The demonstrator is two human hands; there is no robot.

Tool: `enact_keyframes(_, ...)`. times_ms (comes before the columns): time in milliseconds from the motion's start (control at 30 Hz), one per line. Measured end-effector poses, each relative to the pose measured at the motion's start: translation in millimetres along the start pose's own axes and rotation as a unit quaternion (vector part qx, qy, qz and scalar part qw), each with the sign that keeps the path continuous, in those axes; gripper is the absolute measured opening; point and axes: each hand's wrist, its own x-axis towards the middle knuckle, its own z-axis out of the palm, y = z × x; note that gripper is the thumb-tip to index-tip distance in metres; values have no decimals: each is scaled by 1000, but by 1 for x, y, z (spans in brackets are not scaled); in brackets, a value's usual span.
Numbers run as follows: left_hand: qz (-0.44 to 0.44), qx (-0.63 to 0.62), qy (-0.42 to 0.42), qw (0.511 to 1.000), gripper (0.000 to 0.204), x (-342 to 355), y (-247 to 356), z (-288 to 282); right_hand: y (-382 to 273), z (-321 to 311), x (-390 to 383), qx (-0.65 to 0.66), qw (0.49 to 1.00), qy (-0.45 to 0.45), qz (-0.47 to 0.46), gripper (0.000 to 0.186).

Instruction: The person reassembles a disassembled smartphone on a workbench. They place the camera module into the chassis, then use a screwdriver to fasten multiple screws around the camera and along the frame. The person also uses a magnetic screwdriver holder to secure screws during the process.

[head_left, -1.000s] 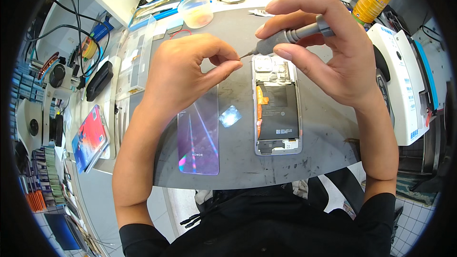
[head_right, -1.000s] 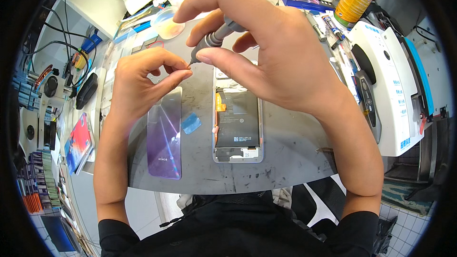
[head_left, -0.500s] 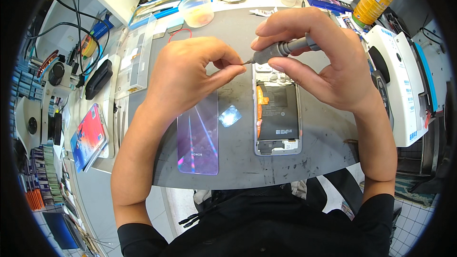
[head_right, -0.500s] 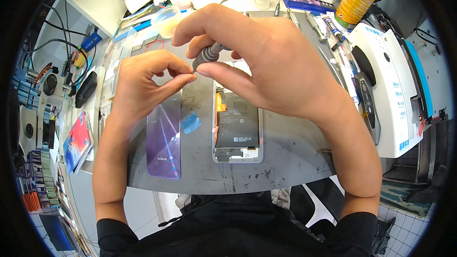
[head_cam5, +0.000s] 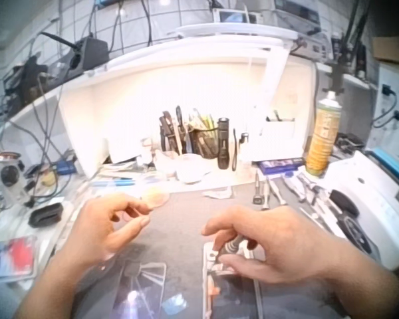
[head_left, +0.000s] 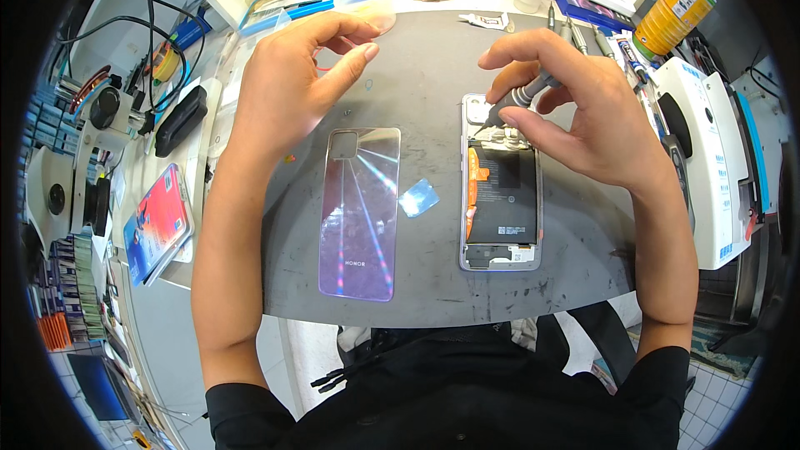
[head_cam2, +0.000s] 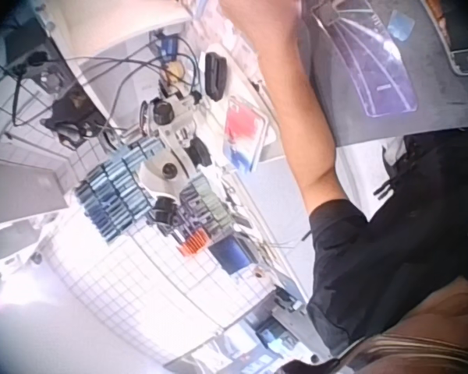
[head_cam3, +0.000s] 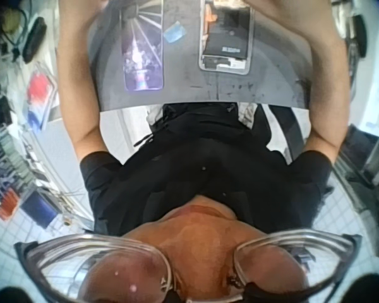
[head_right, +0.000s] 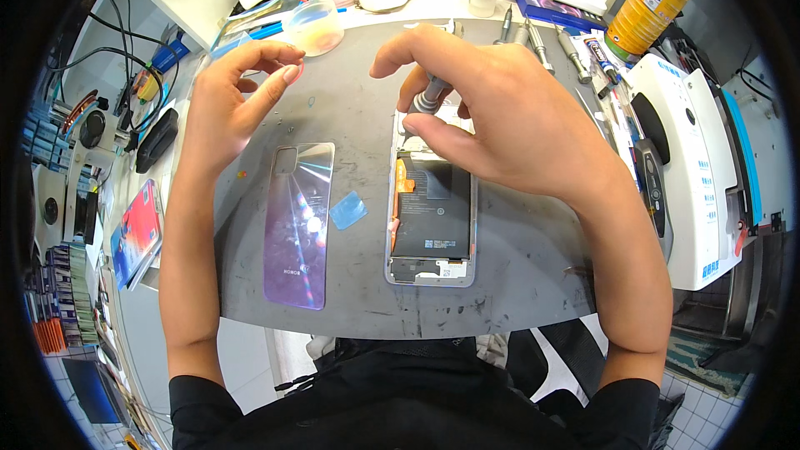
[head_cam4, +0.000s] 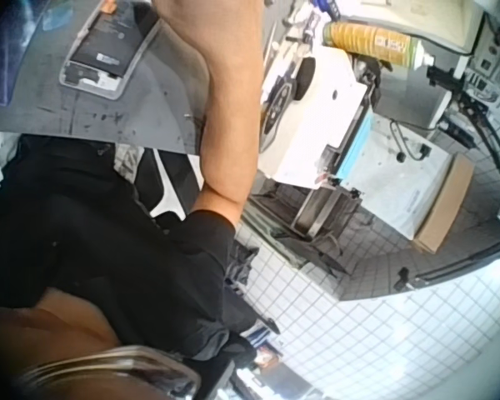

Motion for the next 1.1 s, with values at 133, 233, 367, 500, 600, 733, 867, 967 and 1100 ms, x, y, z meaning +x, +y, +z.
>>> enact_keyframes(133,-36,5,-29,999,19,1,-4,-6,0,0,0,3,1000,-9,13,39)
enact_keyframes(233,-26,-5,-15,1000,19,2,-7,-5,0,-1,0,2,1000,-15,22,39)
enact_keyframes(367,-20,3,-16,1000,19,1,-9,-6,0,2,0,15,999,-30,27,41)
enact_keyframes(500,-30,21,-28,999,18,2,-15,-9,-8,0,3,15,998,-50,38,43)
enact_keyframes(600,-44,70,-12,997,23,3,-13,-13,-7,5,10,43,998,-47,-14,43)
enact_keyframes(733,-61,137,-53,987,23,1,-26,-23,-20,-3,25,-96,988,-118,31,37)
enact_keyframes(867,-61,192,-82,976,24,-4,-37,-38,-33,-8,29,-232,961,-138,63,43)
enact_keyframes(967,-45,214,-107,970,23,-5,-47,-41,-24,-3,23,-147,985,-86,6,44)
enact_keyframes(1100,-57,256,-121,957,18,-5,-45,-38,-27,-2,22,-89,991,-94,19,31)
